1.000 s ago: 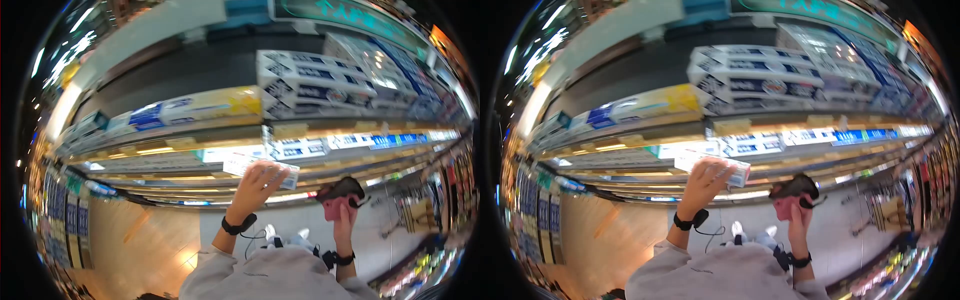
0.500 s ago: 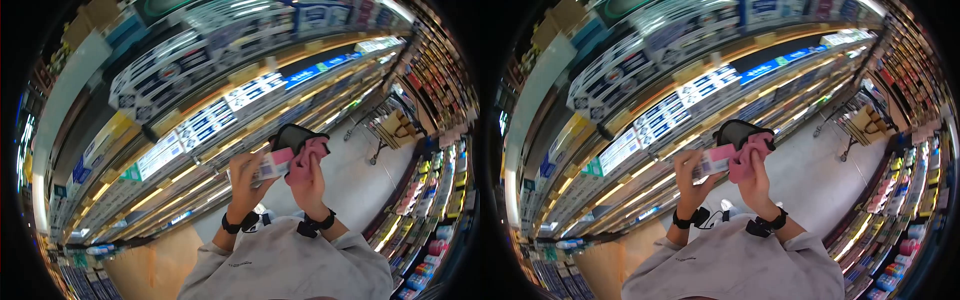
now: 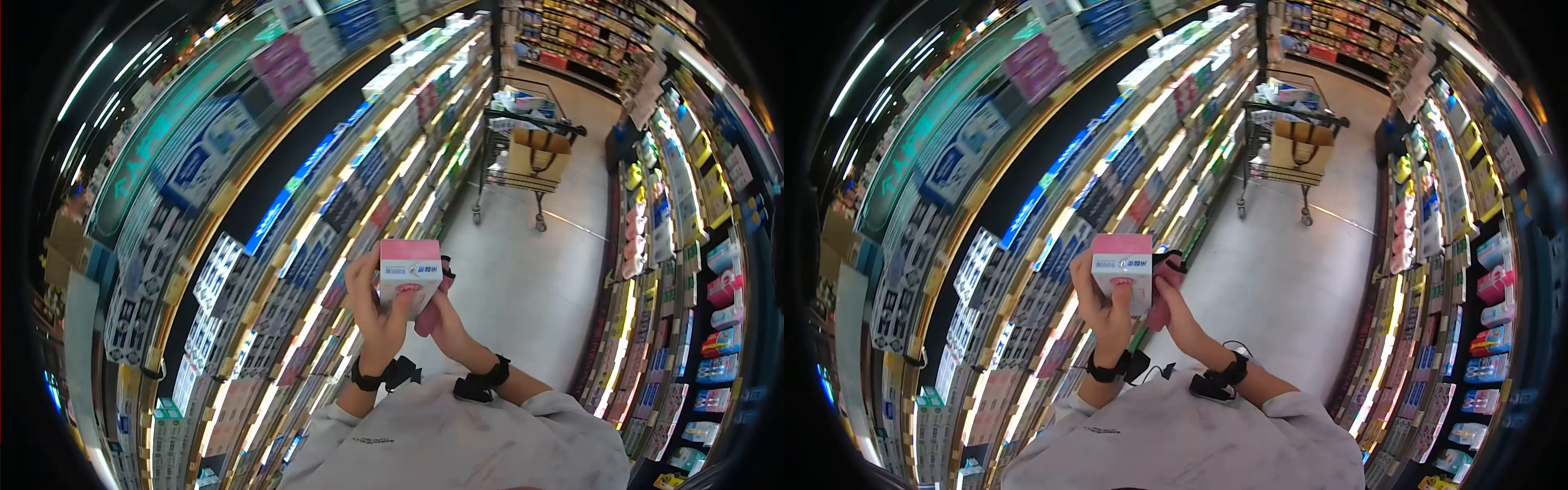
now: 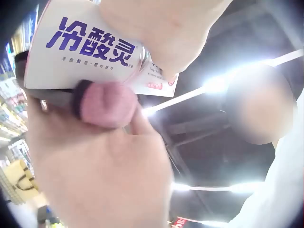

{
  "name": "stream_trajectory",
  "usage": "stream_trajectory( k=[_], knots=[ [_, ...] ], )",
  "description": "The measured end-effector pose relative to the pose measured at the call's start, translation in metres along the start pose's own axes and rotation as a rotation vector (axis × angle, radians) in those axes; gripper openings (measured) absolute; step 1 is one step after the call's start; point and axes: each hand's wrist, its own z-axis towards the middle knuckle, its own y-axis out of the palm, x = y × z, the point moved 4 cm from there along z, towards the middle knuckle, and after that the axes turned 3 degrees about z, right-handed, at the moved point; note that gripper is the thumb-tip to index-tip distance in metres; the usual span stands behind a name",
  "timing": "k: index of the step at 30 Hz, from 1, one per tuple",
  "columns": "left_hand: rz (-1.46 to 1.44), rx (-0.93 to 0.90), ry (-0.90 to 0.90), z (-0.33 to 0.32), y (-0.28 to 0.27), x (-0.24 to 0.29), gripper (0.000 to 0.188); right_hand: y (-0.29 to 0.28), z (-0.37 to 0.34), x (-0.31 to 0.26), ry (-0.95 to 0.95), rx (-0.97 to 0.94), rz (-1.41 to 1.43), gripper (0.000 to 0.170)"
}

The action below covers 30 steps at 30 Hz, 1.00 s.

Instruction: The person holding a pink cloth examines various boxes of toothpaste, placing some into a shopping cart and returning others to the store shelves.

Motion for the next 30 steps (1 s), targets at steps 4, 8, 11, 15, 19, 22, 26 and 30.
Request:
stream_trajectory(
  k=[4, 8, 11, 15, 19, 22, 26, 30],
  knots=[
    [0.068, -0.122, 0.174, 0.019, 0.09, 0.012, 0.06, -0.058, 0.002, -0.06, 0.07, 0.074, 0.013, 0.046],
    [0.082, -0.317, 0.411, 0.035, 0.169, 0.011, 0.075, -0.111, -0.013, -0.105, 0.124, 0.222, -0.111, 0.044],
    [0.195, -0.402, 0.517, 0.053, 0.218, 0.026, 0.083, -0.126, -0.013, -0.135, -0.031, 0.316, -0.005, 0.048],
    [0.139, -0.465, 0.254, 0.067, 0.279, -0.019, 0.089, -0.134, -0.004, -0.209, -0.485, 0.321, 0.162, 0.048],
    [-0.172, -0.701, 0.272, 0.085, 0.339, -0.041, 0.09, -0.179, 0.001, -0.28, -0.662, 0.406, 0.152, 0.042],
    [-0.282, -0.673, 0.375, 0.11, 0.376, -0.045, 0.086, -0.198, 0.033, -0.314, -0.545, 0.447, -0.005, 0.048],
    [-0.396, -0.573, 0.415, 0.149, 0.421, -0.07, 0.071, -0.213, 0.088, -0.331, -0.284, 0.558, -0.212, 0.058],
    [-0.558, -0.456, 0.405, 0.191, 0.456, -0.113, 0.079, -0.228, 0.145, -0.369, -0.13, 0.466, -0.183, 0.055]
  ],
)
